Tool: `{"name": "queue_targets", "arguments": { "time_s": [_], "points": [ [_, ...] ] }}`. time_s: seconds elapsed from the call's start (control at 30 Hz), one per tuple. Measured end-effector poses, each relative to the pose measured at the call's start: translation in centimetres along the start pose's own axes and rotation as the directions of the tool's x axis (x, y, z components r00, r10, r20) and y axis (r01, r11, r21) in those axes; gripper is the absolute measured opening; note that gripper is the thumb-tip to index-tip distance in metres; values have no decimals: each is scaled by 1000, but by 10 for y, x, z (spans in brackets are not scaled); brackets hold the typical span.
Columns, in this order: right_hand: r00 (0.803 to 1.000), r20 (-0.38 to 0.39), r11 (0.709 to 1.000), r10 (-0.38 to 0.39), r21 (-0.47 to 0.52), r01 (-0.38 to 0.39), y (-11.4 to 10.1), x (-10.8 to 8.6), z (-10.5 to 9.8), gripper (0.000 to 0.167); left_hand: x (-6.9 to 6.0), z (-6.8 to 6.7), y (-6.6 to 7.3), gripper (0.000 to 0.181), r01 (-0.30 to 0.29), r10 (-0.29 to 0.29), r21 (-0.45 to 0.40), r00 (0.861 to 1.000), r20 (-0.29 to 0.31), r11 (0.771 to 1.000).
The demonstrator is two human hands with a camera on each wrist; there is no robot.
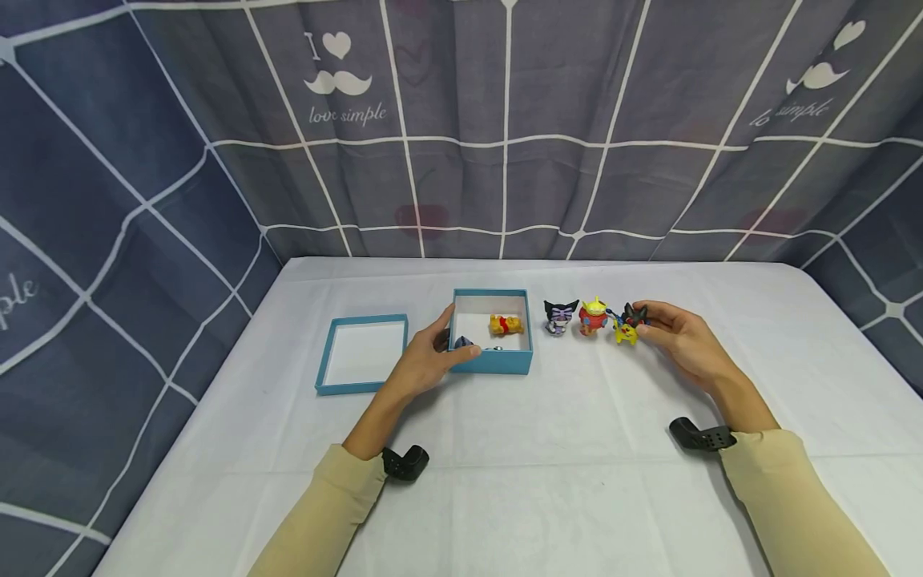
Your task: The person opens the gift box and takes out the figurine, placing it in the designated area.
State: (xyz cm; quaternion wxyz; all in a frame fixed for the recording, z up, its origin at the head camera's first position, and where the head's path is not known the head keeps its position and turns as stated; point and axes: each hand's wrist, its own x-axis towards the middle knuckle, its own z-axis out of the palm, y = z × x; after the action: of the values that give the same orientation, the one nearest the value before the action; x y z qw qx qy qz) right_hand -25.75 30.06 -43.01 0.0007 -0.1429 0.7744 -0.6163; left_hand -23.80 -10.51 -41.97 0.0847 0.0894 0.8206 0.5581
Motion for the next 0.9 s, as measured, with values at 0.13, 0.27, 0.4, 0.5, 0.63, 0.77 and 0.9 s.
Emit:
{"name": "queue_targets", "arguments": {
  "time_s": [0.13, 0.27, 0.4, 0.5, 0.63, 0.77, 0.9],
  "points": [
    [1000, 9, 1000, -11, 4, 11, 2, 1, 0, 35, 0, 0, 1, 90, 6, -6, 2, 1000, 2, 1000],
    [1000, 20, 999, -4, -33, 5, 4, 3, -2, 36, -1, 1, 2, 90, -7, 7, 3, 1000, 3, 1000],
    [999, 43, 999, 14, -48, -12, 5, 3, -3, 40, -1, 0, 2, 91, -14, 14, -5, 1000, 6, 1000],
    [999, 50, 999, 21, -34, -19, 6, 3, -4, 41, 0, 0, 2, 90, -16, 17, -10, 1000, 11, 1000],
    [998, 55, 999, 31, -23, -30, 8, 3, -5, 40, -1, 0, 1, 90, -8, 9, -11, 1000, 10, 1000],
    [996, 79, 998, 47, 49, -51, 8, 3, -4, 39, -1, -1, 1, 91, -9, 9, -15, 1000, 9, 1000],
    [994, 92, 984, 57, 163, -71, 8, 3, -3, 38, -2, -1, 2, 91, -17, 18, -17, 1000, 13, 1000]
  ]
}}
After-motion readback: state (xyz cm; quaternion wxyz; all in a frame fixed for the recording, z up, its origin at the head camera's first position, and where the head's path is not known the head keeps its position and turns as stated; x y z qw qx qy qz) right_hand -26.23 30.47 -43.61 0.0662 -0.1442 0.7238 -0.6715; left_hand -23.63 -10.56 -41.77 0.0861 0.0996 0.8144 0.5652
